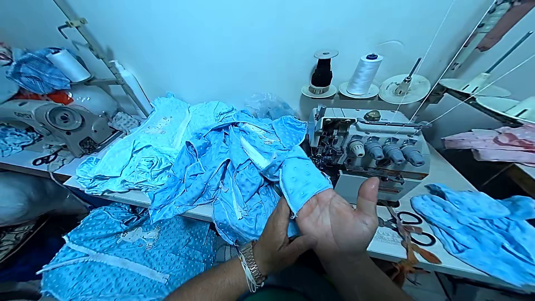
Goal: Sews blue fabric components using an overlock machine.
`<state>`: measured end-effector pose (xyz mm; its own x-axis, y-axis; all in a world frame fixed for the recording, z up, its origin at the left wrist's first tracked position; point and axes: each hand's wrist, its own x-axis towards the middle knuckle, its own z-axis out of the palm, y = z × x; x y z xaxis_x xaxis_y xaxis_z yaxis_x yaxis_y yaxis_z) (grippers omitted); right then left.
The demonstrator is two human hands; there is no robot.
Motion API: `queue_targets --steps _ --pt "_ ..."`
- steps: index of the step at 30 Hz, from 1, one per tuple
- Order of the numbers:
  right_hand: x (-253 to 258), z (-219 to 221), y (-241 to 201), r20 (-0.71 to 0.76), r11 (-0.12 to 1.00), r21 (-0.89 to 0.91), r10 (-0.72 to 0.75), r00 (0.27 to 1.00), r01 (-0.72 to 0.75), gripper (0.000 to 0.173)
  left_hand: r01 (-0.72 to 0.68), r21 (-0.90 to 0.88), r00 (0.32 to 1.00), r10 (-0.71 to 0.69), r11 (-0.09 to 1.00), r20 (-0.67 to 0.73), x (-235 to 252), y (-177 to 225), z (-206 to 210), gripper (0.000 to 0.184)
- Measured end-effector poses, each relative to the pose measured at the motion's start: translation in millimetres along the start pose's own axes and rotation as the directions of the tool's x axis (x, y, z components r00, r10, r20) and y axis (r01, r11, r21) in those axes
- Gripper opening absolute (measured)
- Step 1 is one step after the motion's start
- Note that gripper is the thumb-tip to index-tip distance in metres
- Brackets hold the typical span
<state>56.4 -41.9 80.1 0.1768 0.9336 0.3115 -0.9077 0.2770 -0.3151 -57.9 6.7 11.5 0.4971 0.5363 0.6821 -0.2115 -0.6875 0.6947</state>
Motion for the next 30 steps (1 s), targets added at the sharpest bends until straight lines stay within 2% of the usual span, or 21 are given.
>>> queue_targets --steps 1,3,6,8,9,10,11,12,13,14,15,17,19,23,26,30 --pt "-1.8 3.3 1.7 -0.013 1.0 -0.01 -0.008 1.0 0.008 0.093 0.011 -0.023 1.0 -0.012 1.0 -0.021 2.7 2.2 2.8 0.073" --pt "-2.8 8.4 2.0 0.011 0.999 -0.004 -0.038 0.999 0.038 0.087 -0.014 0.046 0.994 0.019 0.999 -0.109 14.7 7.9 4.3 0.056" --pt "-4.1 14.3 -2.9 0.075 0.995 -0.069 -0.064 0.995 0.07 0.069 -0.112 0.192 0.973 0.147 0.975 -0.179 31.7 10.8 1.9 0.044" --pt "-8.1 14.9 -11.9 0.091 0.954 -0.292 -0.037 0.995 0.062 0.044 -0.163 0.264 0.956 0.219 0.951 -0.197 39.4 12.4 -2.7 0.042" --pt "-11.5 13.7 -18.8 0.079 0.873 -0.486 -0.011 0.997 0.048 0.033 -0.169 0.289 0.953 0.231 0.942 -0.196 43.2 15.3 -7.7 0.041" --pt "-14.7 10.8 -27.7 0.1 0.719 -0.694 0.03 0.995 0.048 0.032 -0.166 0.297 0.957 0.226 0.94 -0.18 47.9 20.4 -15.6 0.04" --pt "-17.1 6.8 -34.6 0.147 0.486 -0.866 0.027 0.989 0.115 0.032 -0.163 0.306 0.967 0.214 0.938 -0.141 53.7 27.9 -25.4 0.04" --pt "-17.5 2.1 -37.4 0.246 0.194 -0.949 -0.03 0.969 0.247 0.029 -0.166 0.318 0.977 0.2 0.934 -0.075 60.3 37.1 -35.8 0.039" --pt "-15.7 -2.8 -36.8 0.364 -0.071 -0.931 -0.12 0.924 0.358 0.024 -0.172 0.339 0.984 0.179 0.925 0.009 66.7 46.0 -45.4 0.037" --pt "-12.6 -5.9 -35.7 0.462 -0.269 -0.873 -0.192 0.866 0.406 0.017 -0.181 0.363 0.983 0.157 0.914 0.095 72.6 52.7 -52.8 0.036" --pt "-8.4 -7.0 -35.0 0.531 -0.407 -0.814 -0.231 0.815 0.415 0.013 -0.186 0.38 0.977 0.128 0.906 0.172 78.5 57.2 -58.6 0.035" --pt "1.1 -5.7 -34.4 0.6 -0.563 -0.723 -0.224 0.768 0.401 0.022 -0.178 0.392 0.959 0.069 0.902 0.277 90.5 61.0 -65.6 0.031" --pt "11.8 -5.7 -32.6 0.645 -0.631 -0.658 -0.189 0.741 0.412 0.029 -0.148 0.394 0.946 0.014 0.907 0.323 102.2 63.7 -69.1 0.024" --pt "27.5 -8.9 -32.1 0.701 -0.676 -0.597 -0.177 0.691 0.432 0.016 -0.145 0.455 0.908 -0.064 0.879 0.414 126.9 73.5 -72.3 0.015" --pt "33.0 -7.6 -40.9 0.674 -0.624 -0.65 -0.211 0.708 0.433 0.018 -0.157 0.482 0.873 -0.106 0.862 0.475 141.6 74.1 -75.9 0.011" --pt "36.7 -6.8 -51.9 0.598 -0.568 -0.725 -0.236 0.766 0.391 0.021 -0.212 0.561 0.839 -0.145 0.8 0.524 155.2 84.7 -78.2 0.01"
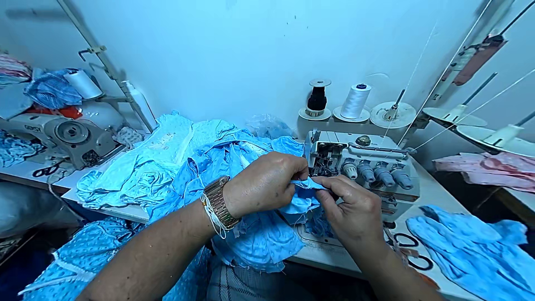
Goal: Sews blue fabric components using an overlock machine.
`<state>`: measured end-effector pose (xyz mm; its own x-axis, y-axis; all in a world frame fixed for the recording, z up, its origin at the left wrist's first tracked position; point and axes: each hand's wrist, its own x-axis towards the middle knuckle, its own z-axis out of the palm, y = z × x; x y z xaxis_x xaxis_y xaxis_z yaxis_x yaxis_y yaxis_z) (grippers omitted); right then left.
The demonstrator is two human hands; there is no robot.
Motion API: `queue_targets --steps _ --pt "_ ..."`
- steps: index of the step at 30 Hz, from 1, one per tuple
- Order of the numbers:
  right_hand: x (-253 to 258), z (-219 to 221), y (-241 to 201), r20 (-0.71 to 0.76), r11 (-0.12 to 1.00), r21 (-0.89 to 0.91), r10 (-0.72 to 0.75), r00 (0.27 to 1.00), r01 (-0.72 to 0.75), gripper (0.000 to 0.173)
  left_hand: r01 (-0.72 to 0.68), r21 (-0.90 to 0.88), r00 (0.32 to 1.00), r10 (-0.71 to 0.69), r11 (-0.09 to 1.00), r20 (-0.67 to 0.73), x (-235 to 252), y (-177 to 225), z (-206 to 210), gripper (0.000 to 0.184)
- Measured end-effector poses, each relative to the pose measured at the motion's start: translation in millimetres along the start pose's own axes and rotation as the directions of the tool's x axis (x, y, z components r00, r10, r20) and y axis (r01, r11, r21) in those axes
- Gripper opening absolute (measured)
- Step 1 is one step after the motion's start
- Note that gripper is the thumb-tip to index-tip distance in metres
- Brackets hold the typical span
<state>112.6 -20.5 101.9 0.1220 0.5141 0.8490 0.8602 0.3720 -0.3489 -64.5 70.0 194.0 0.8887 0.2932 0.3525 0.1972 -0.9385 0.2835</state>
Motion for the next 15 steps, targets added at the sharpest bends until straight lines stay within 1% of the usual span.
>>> queue_targets --steps 2,6,9,11,15 --pt "3.5 -4.3 1.4 0.042 0.999 -0.003 0.039 0.998 -0.039 0.023 0.052 0.057 0.996 -0.056 0.997 0.075 7.1 5.0 -9.0 0.009" --pt "6.3 -10.1 7.5 0.116 0.994 0.031 0.105 0.988 -0.109 0.026 0.093 0.066 0.975 -0.105 0.993 0.195 24.2 8.2 -21.1 0.022" --pt "1.8 -12.2 8.6 0.178 0.961 0.127 0.223 0.959 -0.247 0.027 0.133 -0.039 0.972 -0.122 0.99 0.199 34.6 7.5 -20.0 0.026" --pt "-3.5 -12.6 8.6 0.208 0.925 0.185 0.293 0.933 -0.332 0.028 0.169 -0.13 0.977 -0.148 0.977 0.153 39.5 5.7 -8.9 0.027" --pt "-17.3 -10.8 17.5 0.281 0.82 0.351 0.368 0.886 -0.452 0.026 0.269 -0.31 0.962 -0.238 0.912 0.135 46.0 -0.9 18.9 0.027"
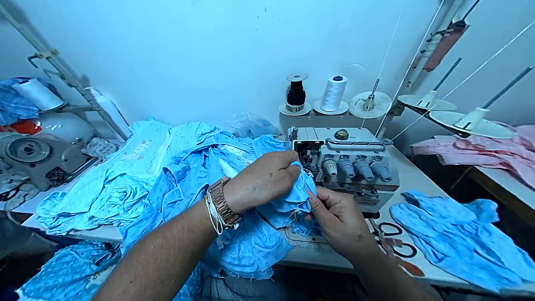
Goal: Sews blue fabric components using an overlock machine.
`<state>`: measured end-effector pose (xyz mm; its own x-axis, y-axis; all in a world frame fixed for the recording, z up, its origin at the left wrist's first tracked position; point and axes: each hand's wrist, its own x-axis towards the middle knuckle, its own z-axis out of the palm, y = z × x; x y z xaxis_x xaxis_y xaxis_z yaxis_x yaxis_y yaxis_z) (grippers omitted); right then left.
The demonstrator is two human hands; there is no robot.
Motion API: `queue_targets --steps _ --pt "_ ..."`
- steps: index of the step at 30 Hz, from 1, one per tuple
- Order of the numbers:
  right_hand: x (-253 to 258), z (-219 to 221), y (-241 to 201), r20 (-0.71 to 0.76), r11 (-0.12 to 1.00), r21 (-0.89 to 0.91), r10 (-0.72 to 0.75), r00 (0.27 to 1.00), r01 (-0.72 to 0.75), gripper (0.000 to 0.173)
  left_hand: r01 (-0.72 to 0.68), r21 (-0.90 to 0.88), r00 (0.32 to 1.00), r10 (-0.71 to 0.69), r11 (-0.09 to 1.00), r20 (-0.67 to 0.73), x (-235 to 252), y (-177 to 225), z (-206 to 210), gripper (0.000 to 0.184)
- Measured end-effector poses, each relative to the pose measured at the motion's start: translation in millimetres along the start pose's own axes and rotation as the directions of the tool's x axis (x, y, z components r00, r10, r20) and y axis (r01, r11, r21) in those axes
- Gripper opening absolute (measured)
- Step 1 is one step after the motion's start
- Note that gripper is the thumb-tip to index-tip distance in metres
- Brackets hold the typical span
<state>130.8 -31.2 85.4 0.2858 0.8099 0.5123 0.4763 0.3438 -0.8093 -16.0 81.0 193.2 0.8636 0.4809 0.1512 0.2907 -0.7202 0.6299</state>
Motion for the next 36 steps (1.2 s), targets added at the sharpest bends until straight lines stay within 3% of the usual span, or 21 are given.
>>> queue_targets --steps 3,7,9,15,24,31,36 --pt "-12.6 9.6 14.9 0.017 0.978 0.127 0.166 0.986 -0.167 0.027 0.083 -0.041 0.995 -0.085 0.996 -0.054 -2.1 -10.5 25.9 0.029" --pt "-28.0 32.2 32.4 -0.002 0.874 0.205 0.451 0.893 -0.441 0.037 0.197 0.193 0.971 -0.164 0.961 -0.174 -1.1 -43.4 69.5 0.026" --pt "-31.3 41.3 39.7 -0.037 0.843 0.221 0.51 0.859 -0.491 0.038 0.243 0.291 0.956 -0.178 0.925 -0.231 3.6 -59.8 80.7 0.024" --pt "-29.3 41.5 52.6 -0.155 0.848 0.312 0.49 0.858 -0.428 0.033 0.28 0.358 0.943 -0.185 0.891 -0.277 18.0 -70.7 80.6 0.02" --pt "-11.6 22.3 65.3 -0.191 0.796 0.379 0.567 0.802 -0.472 0.038 0.443 0.427 0.896 -0.391 0.788 -0.209 51.3 -56.7 76.1 0.015" --pt "-14.6 28.1 59.3 -0.125 0.687 0.539 0.637 0.76 -0.487 0.038 0.419 0.452 0.908 -0.372 0.787 -0.194 54.0 -64.9 73.1 0.018" --pt "-9.0 38.0 60.9 -0.17 0.736 0.5 0.6 0.782 -0.457 0.044 0.291 0.469 0.956 -0.233 0.834 -0.179 59.9 -78.8 65.4 0.024"
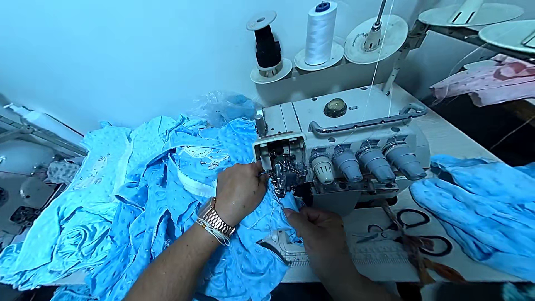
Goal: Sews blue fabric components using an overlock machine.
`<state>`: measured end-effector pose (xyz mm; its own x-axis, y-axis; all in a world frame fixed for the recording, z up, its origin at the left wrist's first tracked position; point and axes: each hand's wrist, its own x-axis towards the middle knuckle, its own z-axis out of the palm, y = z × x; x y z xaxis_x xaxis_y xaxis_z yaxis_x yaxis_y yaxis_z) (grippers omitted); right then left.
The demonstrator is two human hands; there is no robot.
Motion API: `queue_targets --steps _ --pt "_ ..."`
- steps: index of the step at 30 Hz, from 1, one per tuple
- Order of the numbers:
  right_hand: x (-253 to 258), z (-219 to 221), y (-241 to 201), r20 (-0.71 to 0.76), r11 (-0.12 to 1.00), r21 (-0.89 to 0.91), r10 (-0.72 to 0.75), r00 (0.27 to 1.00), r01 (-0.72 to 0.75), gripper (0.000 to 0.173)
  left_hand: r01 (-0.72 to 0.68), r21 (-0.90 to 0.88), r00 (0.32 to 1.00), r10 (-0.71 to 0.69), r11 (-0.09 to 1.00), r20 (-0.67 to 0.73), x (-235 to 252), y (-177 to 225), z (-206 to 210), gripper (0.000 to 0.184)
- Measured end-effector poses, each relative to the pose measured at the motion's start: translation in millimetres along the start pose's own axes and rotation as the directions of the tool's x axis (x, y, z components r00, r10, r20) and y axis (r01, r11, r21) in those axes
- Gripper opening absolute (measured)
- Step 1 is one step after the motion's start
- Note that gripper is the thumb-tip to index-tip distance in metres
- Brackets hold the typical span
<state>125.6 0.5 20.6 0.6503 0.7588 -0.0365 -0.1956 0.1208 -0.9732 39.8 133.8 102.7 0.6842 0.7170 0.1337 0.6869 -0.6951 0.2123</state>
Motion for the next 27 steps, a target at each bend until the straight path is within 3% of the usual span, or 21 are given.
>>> queue_targets --steps 3,8,10,12,14,16,23,27 --pt "3.1 6.1 -2.2 -0.025 0.999 -0.039 -0.004 1.0 0.003 0.05 -0.163 -0.061 0.986 0.16 0.985 -0.047 12.7 -20.0 6.3 0.023" --pt "2.2 13.8 6.8 -0.102 0.993 0.006 -0.114 0.988 0.115 0.046 -0.322 -0.172 0.941 0.293 0.931 -0.172 20.1 -45.0 14.3 0.019" --pt "-1.3 15.2 12.0 -0.108 0.977 0.004 -0.211 0.971 0.213 0.034 -0.47 -0.065 0.84 0.424 0.88 -0.339 9.2 -46.9 10.7 0.016" --pt "-3.0 13.6 15.6 -0.07 0.952 -0.05 -0.305 0.95 0.302 0.014 -0.657 0.015 0.7 0.618 0.753 -0.357 -9.5 -40.0 -7.8 0.02" --pt "-3.8 7.9 18.4 -0.011 0.923 -0.134 -0.365 0.931 0.36 0.017 -0.783 -0.003 0.61 0.767 0.622 -0.201 -21.3 -30.1 -21.5 0.023" --pt "-3.9 1.4 18.9 0.048 0.869 -0.253 -0.428 0.903 0.425 0.022 -0.795 -0.049 0.604 0.797 0.604 0.015 -21.0 -23.0 -27.1 0.021" --pt "-2.0 -8.8 11.8 0.193 0.57 -0.568 -0.608 0.77 0.593 0.027 -0.762 0.081 0.603 0.658 0.643 0.45 2.7 4.7 -46.7 0.006" --pt "6.7 -11.9 7.1 0.297 0.574 -0.493 -0.596 0.746 0.654 0.02 -0.75 0.024 0.569 0.626 0.661 0.534 7.1 17.8 -60.6 0.011"
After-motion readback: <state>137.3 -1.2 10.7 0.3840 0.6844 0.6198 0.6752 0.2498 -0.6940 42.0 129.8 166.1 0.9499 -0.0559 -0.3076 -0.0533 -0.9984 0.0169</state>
